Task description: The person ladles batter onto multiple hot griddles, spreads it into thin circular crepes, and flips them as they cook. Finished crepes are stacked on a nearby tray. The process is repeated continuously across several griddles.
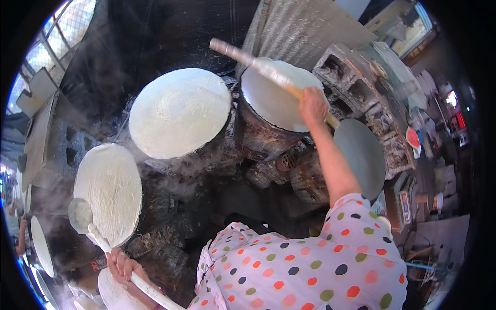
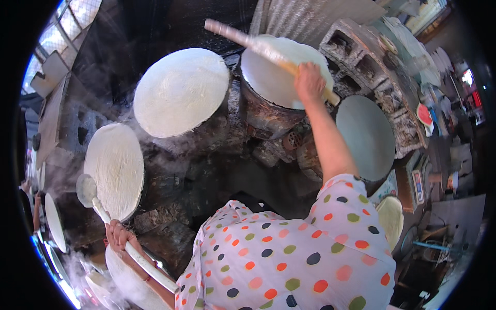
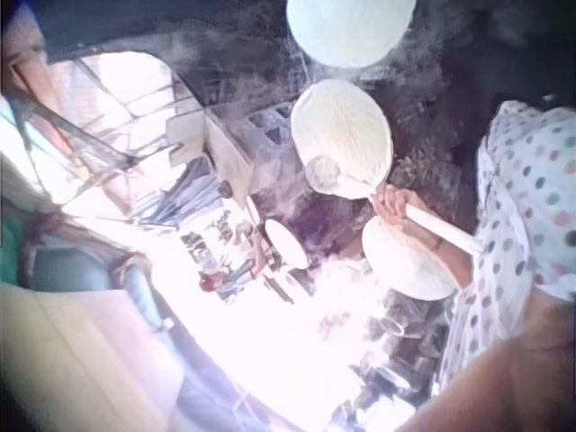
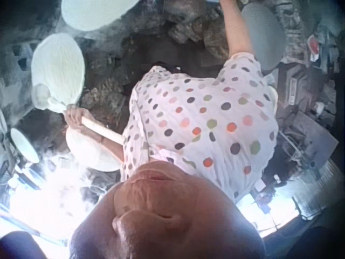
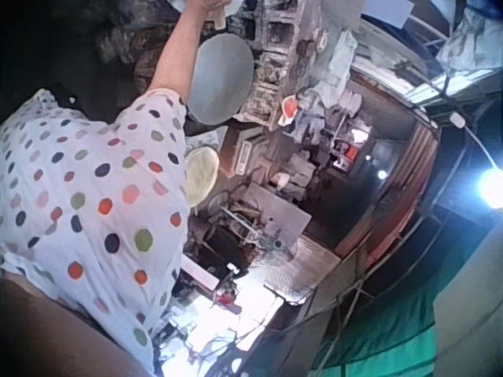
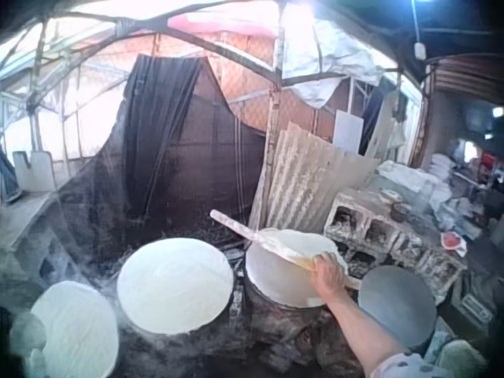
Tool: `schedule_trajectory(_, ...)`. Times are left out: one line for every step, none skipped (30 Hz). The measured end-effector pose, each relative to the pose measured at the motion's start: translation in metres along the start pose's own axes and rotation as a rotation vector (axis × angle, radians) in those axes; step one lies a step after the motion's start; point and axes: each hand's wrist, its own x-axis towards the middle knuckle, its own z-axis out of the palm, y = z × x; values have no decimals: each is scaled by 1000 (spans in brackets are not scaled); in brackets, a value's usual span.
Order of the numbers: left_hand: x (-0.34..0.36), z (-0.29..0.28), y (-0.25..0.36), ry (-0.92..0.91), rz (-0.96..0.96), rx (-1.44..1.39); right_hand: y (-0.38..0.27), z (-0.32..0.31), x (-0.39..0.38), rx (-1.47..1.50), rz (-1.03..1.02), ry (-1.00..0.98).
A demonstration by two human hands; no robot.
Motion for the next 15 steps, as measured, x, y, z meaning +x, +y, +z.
schedule_trajectory(4,-1,0,5,-30,10,13,-15,14,-20,60,69)
schedule_trajectory(7,-3,-2,7,-52,33,26,-33,26,-42,115,141)
schedule_trajectory(10,-6,-5,8,-75,57,39,-56,35,-59,182,164)
schedule_trajectory(13,-7,-10,11,-101,80,52,-81,40,-80,249,187)
schedule_trajectory(9,8,-25,59,-62,169,62,-104,41,-42,288,200)
schedule_trajectory(8,11,-33,34,-112,211,73,-126,40,-4,332,215)
schedule_trajectory(7,11,-38,12,-168,252,87,-146,36,60,338,221)
schedule_trajectory(7,9,-43,-9,-228,290,95,-167,31,61,383,197)
schedule_trajectory(9,9,-50,112,-211,235,104,-188,25,61,431,173)
schedule_trajectory(12,7,-58,229,-201,181,116,-207,18,56,483,158)
schedule_trajectory(15,-3,-61,176,-245,275,133,-224,8,85,503,135)
schedule_trajectory(18,-13,-66,118,-289,367,146,-237,-6,165,527,136)
schedule_trajectory(16,-13,-73,47,-398,307,155,-242,-17,260,544,133)
schedule_trajectory(15,-11,-82,-23,-524,244,169,-253,-34,342,570,136)
schedule_trajectory(13,-9,-92,-90,-647,176,194,-259,-50,411,588,72)
